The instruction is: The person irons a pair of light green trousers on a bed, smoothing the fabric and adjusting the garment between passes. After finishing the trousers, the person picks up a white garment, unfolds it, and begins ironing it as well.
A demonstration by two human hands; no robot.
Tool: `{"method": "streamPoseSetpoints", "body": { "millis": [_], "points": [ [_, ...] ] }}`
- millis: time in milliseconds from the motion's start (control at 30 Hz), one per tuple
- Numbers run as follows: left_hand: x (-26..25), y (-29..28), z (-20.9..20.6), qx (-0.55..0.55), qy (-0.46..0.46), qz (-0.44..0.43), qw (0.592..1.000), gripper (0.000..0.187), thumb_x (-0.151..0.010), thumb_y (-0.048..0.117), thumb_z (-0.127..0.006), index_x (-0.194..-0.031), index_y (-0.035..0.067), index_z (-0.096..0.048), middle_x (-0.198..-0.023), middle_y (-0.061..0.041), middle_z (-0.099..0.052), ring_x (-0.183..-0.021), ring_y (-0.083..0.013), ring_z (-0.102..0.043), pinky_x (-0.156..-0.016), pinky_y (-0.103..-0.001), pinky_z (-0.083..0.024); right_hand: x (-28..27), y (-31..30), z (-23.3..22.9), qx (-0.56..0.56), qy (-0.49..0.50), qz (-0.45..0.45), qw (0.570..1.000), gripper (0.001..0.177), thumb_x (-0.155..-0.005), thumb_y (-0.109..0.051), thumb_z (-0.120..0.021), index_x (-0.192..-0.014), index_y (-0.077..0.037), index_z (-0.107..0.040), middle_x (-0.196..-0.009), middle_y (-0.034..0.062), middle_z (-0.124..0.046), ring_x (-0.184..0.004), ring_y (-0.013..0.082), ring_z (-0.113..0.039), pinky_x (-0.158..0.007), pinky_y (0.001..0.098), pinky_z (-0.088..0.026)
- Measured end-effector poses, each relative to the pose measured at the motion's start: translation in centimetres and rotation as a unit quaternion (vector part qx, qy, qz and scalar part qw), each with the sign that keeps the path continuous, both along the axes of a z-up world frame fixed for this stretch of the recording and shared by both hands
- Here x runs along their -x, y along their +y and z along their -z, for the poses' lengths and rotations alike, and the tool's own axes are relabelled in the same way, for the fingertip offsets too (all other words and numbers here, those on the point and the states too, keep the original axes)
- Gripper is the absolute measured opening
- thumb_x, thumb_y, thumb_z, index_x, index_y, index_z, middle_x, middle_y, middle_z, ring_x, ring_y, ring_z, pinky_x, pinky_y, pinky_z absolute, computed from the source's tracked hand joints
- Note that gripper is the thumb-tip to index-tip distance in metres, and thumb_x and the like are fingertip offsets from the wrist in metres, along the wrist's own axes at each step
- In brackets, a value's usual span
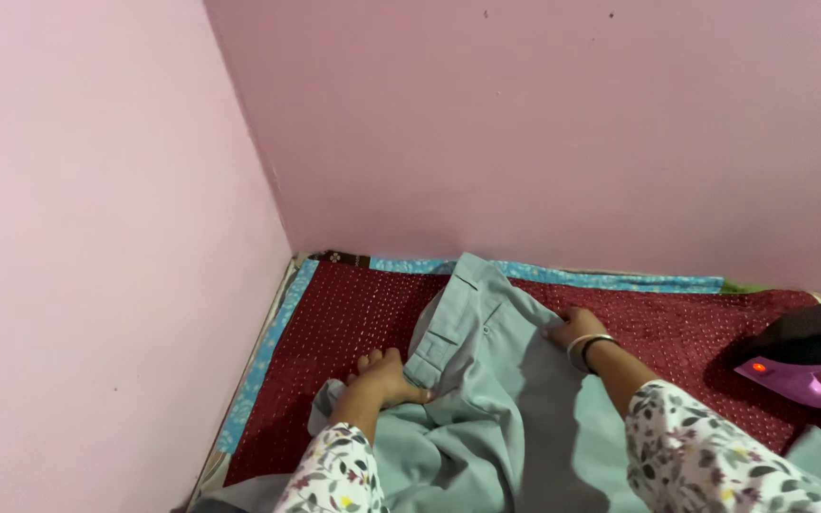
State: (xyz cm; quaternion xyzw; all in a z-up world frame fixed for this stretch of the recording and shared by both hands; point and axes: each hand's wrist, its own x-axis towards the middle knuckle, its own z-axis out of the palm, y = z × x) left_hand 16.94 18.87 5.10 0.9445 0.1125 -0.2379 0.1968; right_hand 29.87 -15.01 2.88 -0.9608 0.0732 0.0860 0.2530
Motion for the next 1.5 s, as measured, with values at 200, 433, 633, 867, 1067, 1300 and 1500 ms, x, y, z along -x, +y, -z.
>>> {"method": "streamPoseSetpoints", "body": {
  "millis": [200, 433, 633, 867, 1067, 1300, 1500],
  "points": [
    [-1.7, 2.0, -5.0, 0.069, 0.058, 0.013, 0.996, 0.078, -0.071, 0.025, -0.088, -0.136, -0.006, -0.057, -0.134, -0.025, -0.068, -0.119, -0.0354, -0.071, -0.104, -0.045, -0.055, 0.9, -2.9, -5.9, -0.073, -0.144, -0.023, 0.987, 0.047, -0.085, -0.026, -0.078, -0.127, -0.008, -0.069, -0.114, 0.0159, -0.074, -0.104, 0.0303, -0.071, -0.092, 0.0427, -0.054],
    [-7.0, 2.2, -8.3, -0.204, -0.396, -0.068, 0.893, 0.042, -0.099, 0.019, -0.063, -0.141, 0.014, -0.056, -0.14, -0.011, -0.062, -0.138, -0.0331, -0.052, -0.112, -0.055, -0.04, -0.3, -8.0, -4.3, -0.16, -0.154, -0.018, 0.975, 0.049, -0.092, -0.021, -0.067, -0.139, -0.01, -0.064, -0.118, 0.017, -0.073, -0.099, 0.0312, -0.069, -0.082, 0.0433, -0.057],
    [-2.4, -6.2, -4.7, -0.136, -0.484, 0.09, 0.86, 0.068, -0.087, 0.034, -0.067, -0.148, 0.01, -0.048, -0.158, -0.02, -0.035, -0.143, -0.0384, -0.035, -0.113, -0.06, -0.027, 0.1, -15.3, 2.9, -0.062, 0.02, -0.037, 0.997, 0.065, -0.085, -0.035, -0.077, -0.139, -0.004, -0.057, -0.131, 0.0175, -0.069, -0.114, 0.032, -0.07, -0.095, 0.0427, -0.056],
    [12.5, -14.1, 0.6, 0.049, -0.299, 0.348, 0.887, 0.081, -0.084, 0.051, -0.072, -0.149, 0.013, -0.043, -0.163, -0.014, -0.028, -0.15, -0.0366, -0.023, -0.119, -0.059, -0.016, 6.8, -23.8, 4.9, 0.126, 0.096, -0.05, 0.986, 0.093, -0.073, -0.068, -0.081, -0.132, 0.002, -0.064, -0.127, 0.0227, -0.072, -0.12, 0.033, -0.07, -0.104, 0.039, -0.055],
    [17.5, -19.3, 4.5, -0.044, -0.361, 0.44, 0.821, 0.074, -0.085, 0.014, -0.063, -0.156, 0.017, -0.044, -0.168, -0.007, -0.034, -0.154, -0.0299, -0.029, -0.121, -0.057, -0.019, 11.3, -28.3, 2.0, 0.107, 0.139, -0.049, 0.983, 0.082, -0.075, -0.072, -0.071, -0.124, -0.006, -0.076, -0.12, 0.0165, -0.078, -0.113, 0.0302, -0.074, -0.1, 0.0395, -0.054],
    [20.8, -30.5, 4.8, 0.02, -0.387, 0.407, 0.827, 0.069, -0.09, 0.01, -0.057, -0.157, 0.024, -0.046, -0.168, -0.006, -0.037, -0.153, -0.0282, -0.034, -0.118, -0.058, -0.026, 14.1, -31.2, -0.5, 0.034, 0.081, -0.124, 0.988, 0.06, -0.082, -0.061, -0.068, -0.114, -0.012, -0.079, -0.107, 0.0104, -0.08, -0.1, 0.0239, -0.071, -0.093, 0.0373, -0.052],
    [22.0, -35.3, 2.2, 0.155, -0.223, 0.378, 0.885, 0.047, -0.095, 0.029, -0.055, -0.142, 0.024, -0.06, -0.16, -0.003, -0.046, -0.151, -0.0253, -0.037, -0.122, -0.058, -0.022, 13.9, -34.7, -1.0, -0.078, 0.081, -0.098, 0.989, 0.047, -0.08, -0.046, -0.08, -0.102, -0.005, -0.075, -0.094, 0.0165, -0.077, -0.084, 0.0253, -0.07, -0.079, 0.0409, -0.057]
  ]
}}
